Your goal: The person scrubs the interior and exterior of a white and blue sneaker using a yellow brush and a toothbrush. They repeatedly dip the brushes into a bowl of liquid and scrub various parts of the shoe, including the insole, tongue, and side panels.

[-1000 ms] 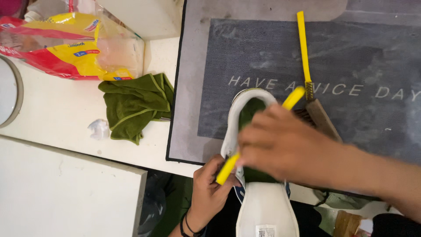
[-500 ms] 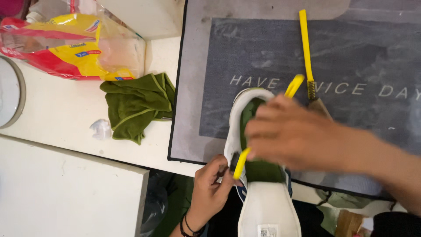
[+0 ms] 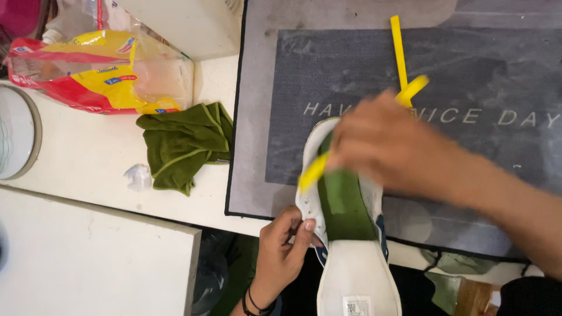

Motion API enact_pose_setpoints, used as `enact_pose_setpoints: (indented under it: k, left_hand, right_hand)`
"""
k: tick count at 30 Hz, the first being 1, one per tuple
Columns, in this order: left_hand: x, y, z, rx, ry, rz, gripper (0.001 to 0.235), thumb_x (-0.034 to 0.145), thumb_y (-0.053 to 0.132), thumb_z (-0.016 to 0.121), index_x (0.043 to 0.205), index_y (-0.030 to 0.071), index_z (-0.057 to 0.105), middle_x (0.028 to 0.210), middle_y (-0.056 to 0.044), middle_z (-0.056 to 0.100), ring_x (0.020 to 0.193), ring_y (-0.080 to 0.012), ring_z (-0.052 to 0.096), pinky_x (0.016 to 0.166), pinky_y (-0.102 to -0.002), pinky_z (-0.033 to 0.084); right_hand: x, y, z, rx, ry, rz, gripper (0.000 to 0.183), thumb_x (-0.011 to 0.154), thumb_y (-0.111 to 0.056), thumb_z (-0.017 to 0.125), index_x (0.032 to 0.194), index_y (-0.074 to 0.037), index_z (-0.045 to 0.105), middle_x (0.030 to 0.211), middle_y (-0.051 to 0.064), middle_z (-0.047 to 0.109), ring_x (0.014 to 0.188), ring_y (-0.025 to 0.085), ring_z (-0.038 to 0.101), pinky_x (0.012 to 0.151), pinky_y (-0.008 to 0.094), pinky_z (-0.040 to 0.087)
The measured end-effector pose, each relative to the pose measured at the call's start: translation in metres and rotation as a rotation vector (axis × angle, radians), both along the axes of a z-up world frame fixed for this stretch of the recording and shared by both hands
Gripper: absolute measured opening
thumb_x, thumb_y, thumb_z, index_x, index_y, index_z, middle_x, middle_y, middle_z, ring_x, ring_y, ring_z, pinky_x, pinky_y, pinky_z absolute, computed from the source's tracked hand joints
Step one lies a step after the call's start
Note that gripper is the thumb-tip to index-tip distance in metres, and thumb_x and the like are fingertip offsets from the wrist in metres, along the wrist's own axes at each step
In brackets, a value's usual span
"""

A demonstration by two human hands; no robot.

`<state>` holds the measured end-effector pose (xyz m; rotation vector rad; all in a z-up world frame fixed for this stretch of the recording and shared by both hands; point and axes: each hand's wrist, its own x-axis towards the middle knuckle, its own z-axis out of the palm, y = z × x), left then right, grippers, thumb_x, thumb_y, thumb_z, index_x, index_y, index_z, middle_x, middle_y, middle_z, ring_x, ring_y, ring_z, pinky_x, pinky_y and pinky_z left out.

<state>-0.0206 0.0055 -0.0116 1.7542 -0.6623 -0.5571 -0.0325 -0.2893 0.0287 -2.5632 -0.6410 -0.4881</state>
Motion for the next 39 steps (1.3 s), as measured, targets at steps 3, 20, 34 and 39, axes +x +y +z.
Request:
enact_pose_setpoints:
  k: [3, 20, 34, 39]
  left_hand:
    - [-0.002, 0.002, -0.006, 0.026, -0.001, 0.02, 0.022, 0.107, 0.023, 0.064, 0.091, 0.009, 0.061, 0.066, -0.001, 0.076, 0.056, -0.0087, 0.068, 0.057, -0.027, 0.051]
    - [0.003, -0.005, 0.002, 0.004, -0.04, 0.026, 0.023, 0.108, 0.025, 0.062, 0.091, 0.009, 0.058, 0.076, -0.002, 0.062, 0.062, -0.0107, 0.061, 0.058, -0.028, 0.045]
    - [0.012, -0.058, 0.023, -0.362, 0.005, -0.039, 0.096, 0.113, 0.081, 0.018, 0.171, 0.004, 0.016, 0.183, -0.02, 0.014, 0.173, -0.0356, 0.014, 0.145, -0.053, 0.012]
    - [0.01, -0.06, 0.019, -0.493, 0.167, -0.03, 0.099, 0.112, 0.074, 0.038, 0.169, -0.002, 0.01, 0.183, -0.02, 0.007, 0.172, -0.0325, 0.012, 0.142, -0.048, 0.019]
  right_hand:
    - [-0.008, 0.02, 0.01, -0.022, 0.114, 0.02, 0.021, 0.096, -0.017, 0.078, 0.106, -0.035, 0.075, 0.101, -0.006, 0.072, 0.099, 0.021, 0.063, 0.081, 0.043, 0.043]
    - [-0.013, 0.007, 0.02, -0.091, 0.121, -0.012, 0.018, 0.105, -0.032, 0.072, 0.097, -0.018, 0.067, 0.097, 0.0, 0.064, 0.087, 0.021, 0.055, 0.081, 0.039, 0.036]
    - [0.002, 0.029, 0.04, -0.579, -0.167, 0.198, 0.011, 0.086, -0.013, 0.075, 0.09, -0.023, 0.074, 0.092, -0.001, 0.067, 0.094, 0.025, 0.063, 0.098, 0.047, 0.044]
    - [0.004, 0.046, 0.026, -0.551, -0.063, 0.198, 0.011, 0.089, -0.011, 0.075, 0.085, -0.021, 0.074, 0.083, -0.003, 0.061, 0.088, 0.026, 0.056, 0.083, 0.048, 0.051]
